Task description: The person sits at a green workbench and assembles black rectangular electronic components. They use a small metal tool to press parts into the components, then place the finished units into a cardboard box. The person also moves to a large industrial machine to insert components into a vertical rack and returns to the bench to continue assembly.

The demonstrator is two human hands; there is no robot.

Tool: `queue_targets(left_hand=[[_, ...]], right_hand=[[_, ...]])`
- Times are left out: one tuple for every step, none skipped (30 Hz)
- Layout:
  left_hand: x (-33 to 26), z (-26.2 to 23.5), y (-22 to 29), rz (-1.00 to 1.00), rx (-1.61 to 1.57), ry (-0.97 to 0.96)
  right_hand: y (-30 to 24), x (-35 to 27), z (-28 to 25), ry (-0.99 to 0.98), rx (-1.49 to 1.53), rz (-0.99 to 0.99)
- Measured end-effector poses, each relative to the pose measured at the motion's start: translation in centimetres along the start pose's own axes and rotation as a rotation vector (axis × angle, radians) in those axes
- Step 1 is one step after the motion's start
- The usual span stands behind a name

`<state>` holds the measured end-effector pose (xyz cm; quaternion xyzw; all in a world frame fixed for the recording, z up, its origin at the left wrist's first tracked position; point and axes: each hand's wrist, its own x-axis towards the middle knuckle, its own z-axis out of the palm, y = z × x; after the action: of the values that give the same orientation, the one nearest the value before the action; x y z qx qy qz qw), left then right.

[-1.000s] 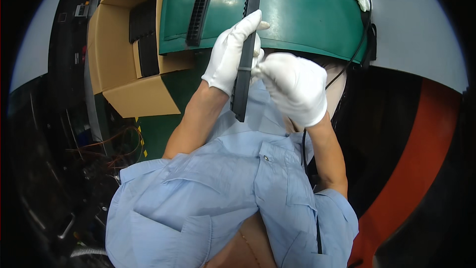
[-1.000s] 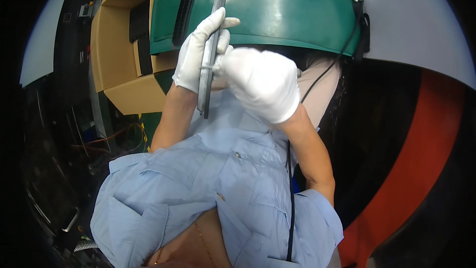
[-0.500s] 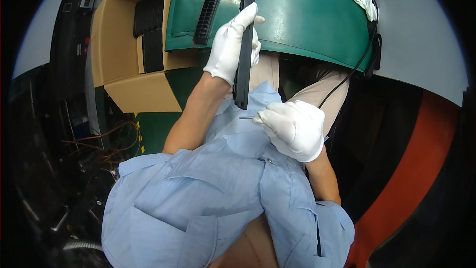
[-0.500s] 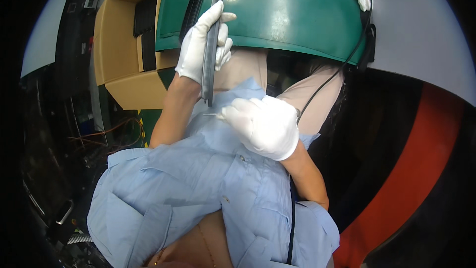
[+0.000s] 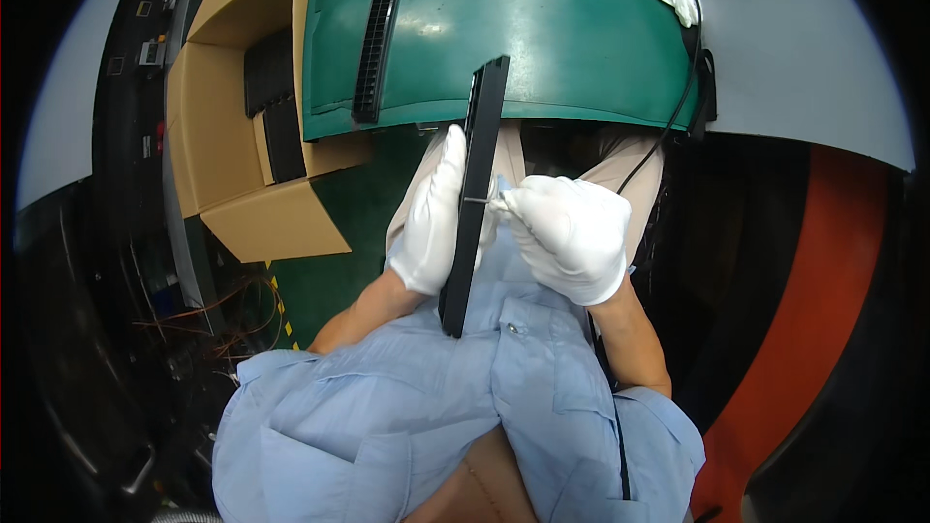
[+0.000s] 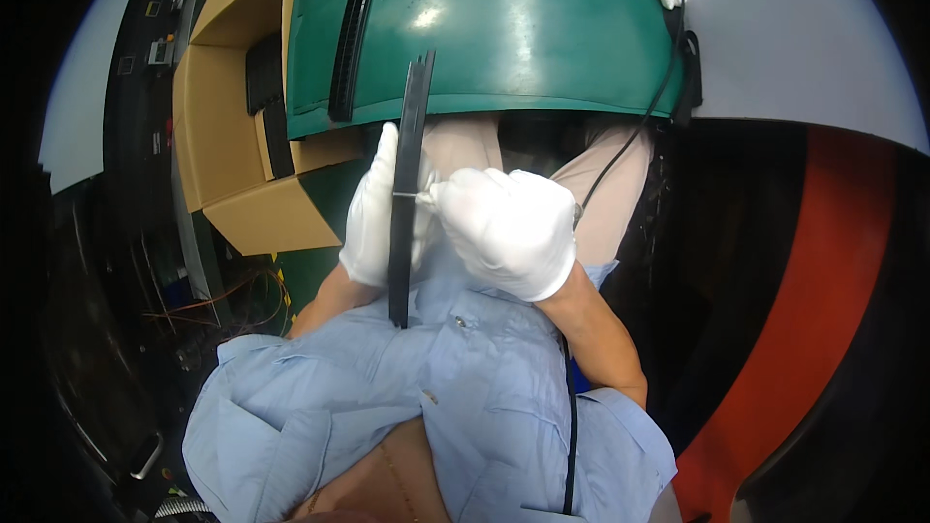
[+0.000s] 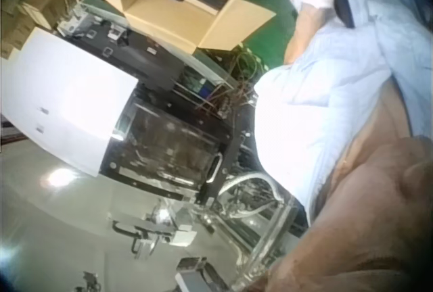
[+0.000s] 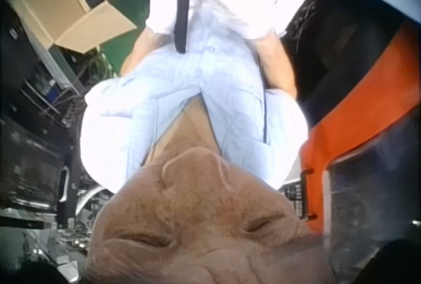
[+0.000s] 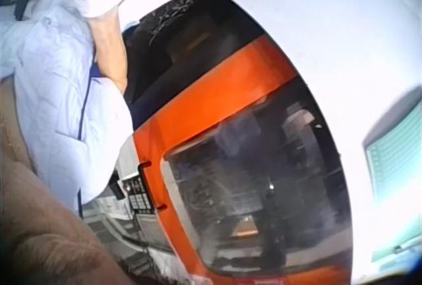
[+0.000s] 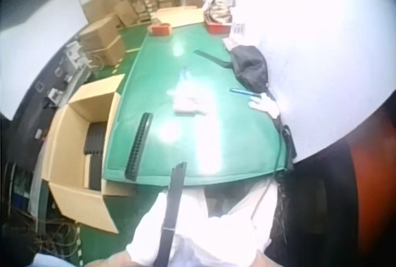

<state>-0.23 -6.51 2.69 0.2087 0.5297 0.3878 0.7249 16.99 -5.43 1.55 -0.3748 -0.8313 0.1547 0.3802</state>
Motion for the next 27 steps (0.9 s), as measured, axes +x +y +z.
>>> queue_targets(left_hand=[[-0.3,0.6,-0.6,-0.007,-0.05,0.056],[-0.9,0.7,-0.5,-0.027,-0.031,0.034],[-1.5,0.9,-0.1,-0.046,-0.011,0.006],[-1.9,1.1,0.1,-0.064,0.008,-0.02],[-2.2,1.3,0.0,-0.066,0.053,-0.008],[-2.4,1.3,0.0,-0.058,0.063,-0.02],[-2.5,1.4,0.1,-0.051,0.073,-0.033],[-2.6,1.4,0.1,-0.044,0.082,-0.045],[-2.7,1.4,0.1,-0.045,0.093,-0.043],[-2.7,1.4,0.0,-0.046,0.103,-0.04],[-2.8,1.4,0.0,-0.047,0.113,-0.037],[-2.7,1.3,-0.3,-0.046,0.113,-0.037],[-2.7,1.2,-0.6,-0.044,0.113,-0.036],[-2.6,1.1,-0.8,-0.043,0.113,-0.036],[-2.5,1.1,-0.9,-0.042,0.114,-0.035],[-2.4,1.0,-0.9,-0.041,0.114,-0.034],[-2.2,1.0,-0.9,-0.04,0.113,-0.033],[-2.1,0.9,-0.9,-0.046,0.106,-0.05],[-2.0,0.7,-0.9,-0.053,0.098,-0.067],[-1.9,0.4,-0.8,-0.059,0.089,-0.083],[-1.7,-0.1,-0.9,-0.072,0.077,-0.104],[-1.3,-0.3,-0.8,-0.065,0.059,-0.116],[-0.9,-0.4,-0.7,-0.059,0.041,-0.127],[-0.7,-0.7,-0.7,-0.064,0.028,-0.135],[0.1,-0.7,-0.6,-0.144,-0.189,-0.142],[0.9,-0.8,-0.6,-0.162,-0.333,-0.207],[1.4,-1.0,-0.6,-0.166,-0.336,-0.23]], right_hand=[[0.2,0.1,-0.3,0.025,0.013,0.0],[0.3,0.2,-0.6,0.05,0.027,0.0],[0.4,0.4,-0.8,0.066,0.023,-0.003],[0.5,0.7,-1.1,0.081,0.019,-0.006],[0.7,0.9,-1.2,0.097,0.015,-0.01],[1.0,1.0,-1.3,0.106,0.0,-0.014],[1.4,1.1,-1.3,0.115,-0.015,-0.017],[1.7,1.2,-1.4,0.124,-0.029,-0.021],[1.9,1.6,-1.6,0.155,-0.04,-0.017],[2.1,1.8,-1.6,0.174,-0.046,-0.017],[2.5,2.0,-1.6,0.192,-0.052,-0.018],[2.7,2.2,-1.7,0.211,-0.058,-0.018],[2.8,2.6,-1.8,0.21,-0.068,-0.007],[2.9,2.8,-2.0,0.207,-0.086,-0.003],[3.0,3.1,-2.2,0.201,-0.104,0.003],[3.2,3.3,-2.3,0.195,-0.123,0.01],[3.6,3.5,-2.2,0.206,-0.128,0.014],[3.9,3.7,-2.1,0.191,-0.164,0.042],[4.3,3.7,-1.9,0.177,-0.201,0.07],[4.8,3.8,-1.7,0.161,-0.237,0.098],[5.6,3.2,-1.0,0.112,-0.243,0.187],[6.2,3.0,-0.7,0.13,-0.117,0.342],[6.7,2.8,-0.5,0.145,0.012,0.495],[6.8,2.6,-0.1,0.156,0.148,0.659],[7.0,2.5,-0.2,0.145,0.26,0.766],[6.9,2.5,-0.4,0.134,0.34,0.87],[6.7,2.4,-0.3,0.116,0.461,0.966]])
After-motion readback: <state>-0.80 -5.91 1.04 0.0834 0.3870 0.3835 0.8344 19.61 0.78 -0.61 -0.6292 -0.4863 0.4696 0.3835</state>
